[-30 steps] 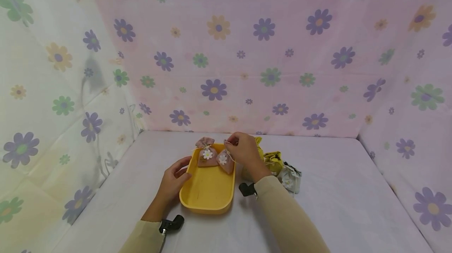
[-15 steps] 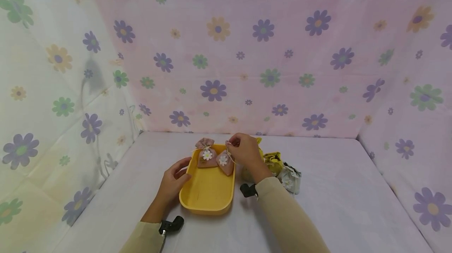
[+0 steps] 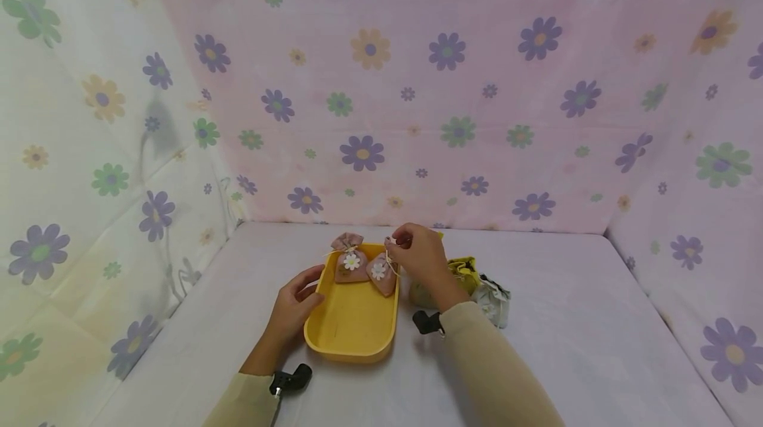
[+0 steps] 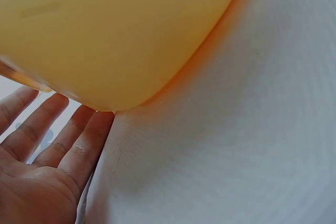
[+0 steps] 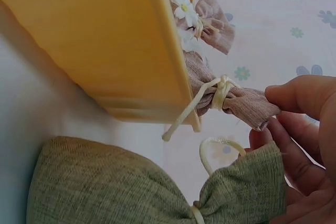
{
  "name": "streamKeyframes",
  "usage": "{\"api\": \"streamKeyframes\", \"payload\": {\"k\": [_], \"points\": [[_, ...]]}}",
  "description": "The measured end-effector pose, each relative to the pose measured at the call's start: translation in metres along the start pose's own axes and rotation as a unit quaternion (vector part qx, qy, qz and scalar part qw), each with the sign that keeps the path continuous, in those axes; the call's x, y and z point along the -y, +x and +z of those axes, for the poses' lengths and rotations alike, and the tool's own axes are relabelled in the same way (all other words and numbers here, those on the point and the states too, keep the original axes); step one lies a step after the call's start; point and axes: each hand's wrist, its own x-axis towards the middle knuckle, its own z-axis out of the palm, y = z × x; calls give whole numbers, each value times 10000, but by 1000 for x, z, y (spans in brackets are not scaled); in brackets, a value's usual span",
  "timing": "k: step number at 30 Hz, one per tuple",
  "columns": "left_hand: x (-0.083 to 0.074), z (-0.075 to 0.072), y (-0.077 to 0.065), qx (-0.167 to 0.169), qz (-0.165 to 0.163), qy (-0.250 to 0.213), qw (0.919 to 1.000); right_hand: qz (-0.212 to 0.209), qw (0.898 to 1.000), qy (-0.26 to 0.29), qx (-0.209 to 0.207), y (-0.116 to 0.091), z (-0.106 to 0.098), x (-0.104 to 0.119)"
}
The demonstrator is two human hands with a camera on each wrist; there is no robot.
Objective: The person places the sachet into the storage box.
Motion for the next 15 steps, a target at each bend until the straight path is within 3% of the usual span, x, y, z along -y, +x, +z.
{"api": "streamKeyframes", "payload": {"k": [15], "points": [[0,0,0,8,63,-32,10000,-120,9996,-210,-157,-8,-11,-8]]}}
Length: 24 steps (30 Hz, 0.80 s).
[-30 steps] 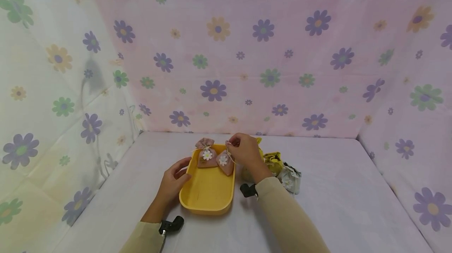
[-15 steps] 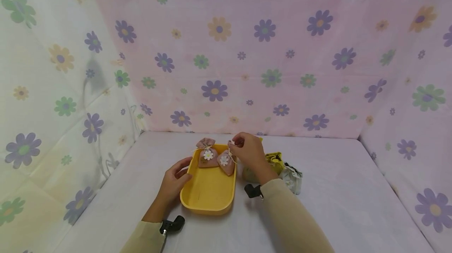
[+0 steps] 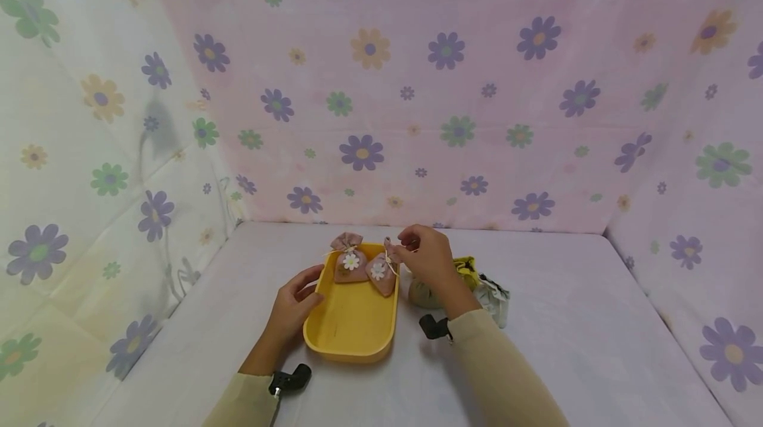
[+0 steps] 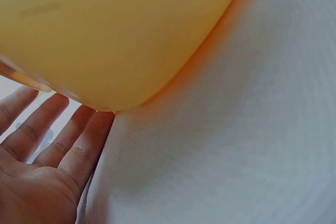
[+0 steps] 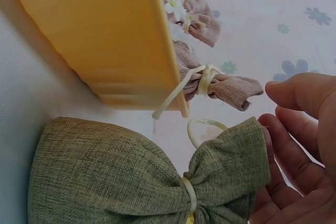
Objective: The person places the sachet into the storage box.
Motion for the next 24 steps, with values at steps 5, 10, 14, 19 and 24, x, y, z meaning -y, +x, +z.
{"api": "streamKeyframes", "payload": {"k": [5,10,14,19,24], "points": [[1,0,0,-20,-23,44,10000,-85,9998,-58,-177,-7,-4,-4],[1,0,0,-26,-66,47,10000,-176,9993,8,-326,-14,-10,-7],[1,1,0,-14,-80,33,10000,-227,9988,40,-441,-18,-15,-10],[0,1,0,-20,-48,48,10000,-452,9965,300,-639,-27,-23,-12],[-1,0,-2,-4,-20,48,10000,-451,9951,393,-787,-37,-29,-15]]}}
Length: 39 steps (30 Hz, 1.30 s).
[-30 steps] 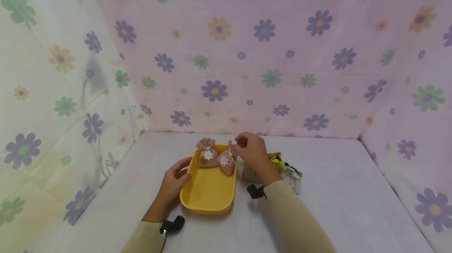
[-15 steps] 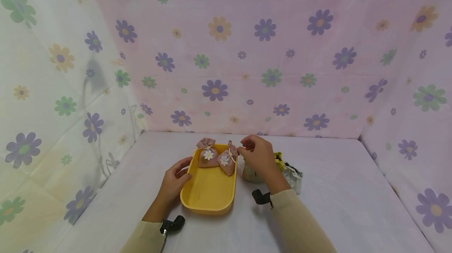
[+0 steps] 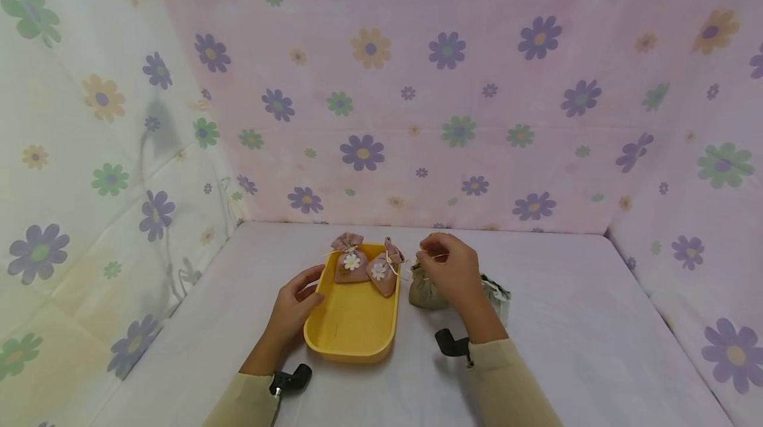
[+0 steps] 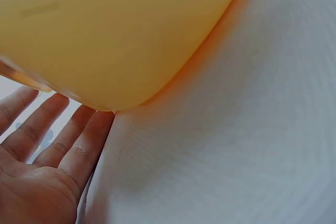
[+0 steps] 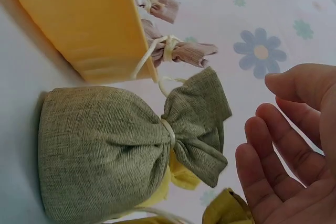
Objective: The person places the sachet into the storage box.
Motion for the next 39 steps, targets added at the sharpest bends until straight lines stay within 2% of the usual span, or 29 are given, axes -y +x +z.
{"api": "streamKeyframes", "payload": {"k": [11,15,20,24,32,39], "points": [[-1,-7,1,24,-80,-8,10000,209,9996,100,180,-6,-1,-1],[0,-6,2,109,-28,-31,9999,229,9990,-166,344,-8,-3,0],[0,-5,2,63,3,-30,10000,261,9951,-589,749,-10,-5,-2],[2,-4,2,72,117,-90,9999,189,9934,-677,902,-11,-6,-5],[3,-3,1,87,65,-127,9999,239,9944,-719,734,-15,-6,-10],[1,-1,1,70,-17,-108,9999,240,9941,-662,821,-15,-6,-14]]}}
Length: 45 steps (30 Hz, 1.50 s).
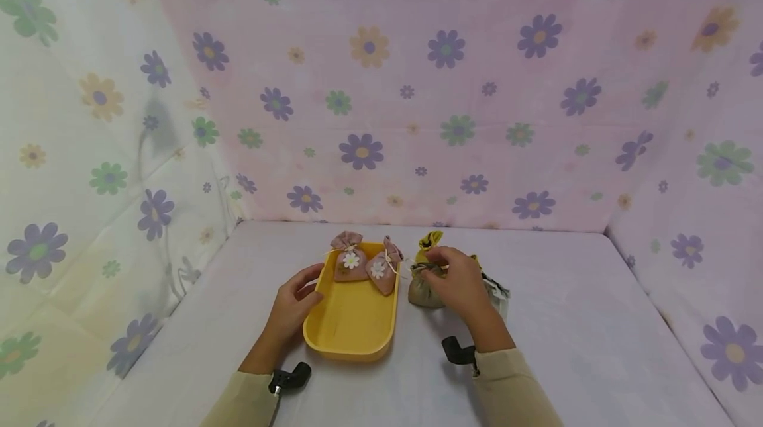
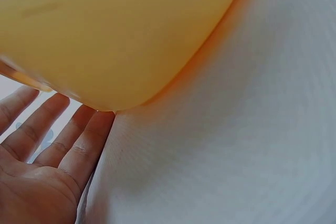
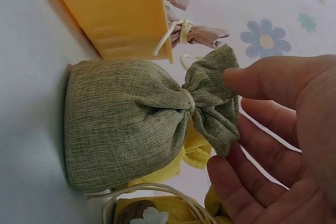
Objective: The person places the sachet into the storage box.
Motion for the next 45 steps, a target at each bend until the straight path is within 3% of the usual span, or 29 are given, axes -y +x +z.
{"api": "streamKeyframes", "payload": {"k": [24,45], "points": [[0,-2,5,51,158,30,9999,79,9997,-170,133,-1,-3,2],[1,-2,2,-25,65,131,9999,196,9994,-86,278,-2,-2,3]]}}
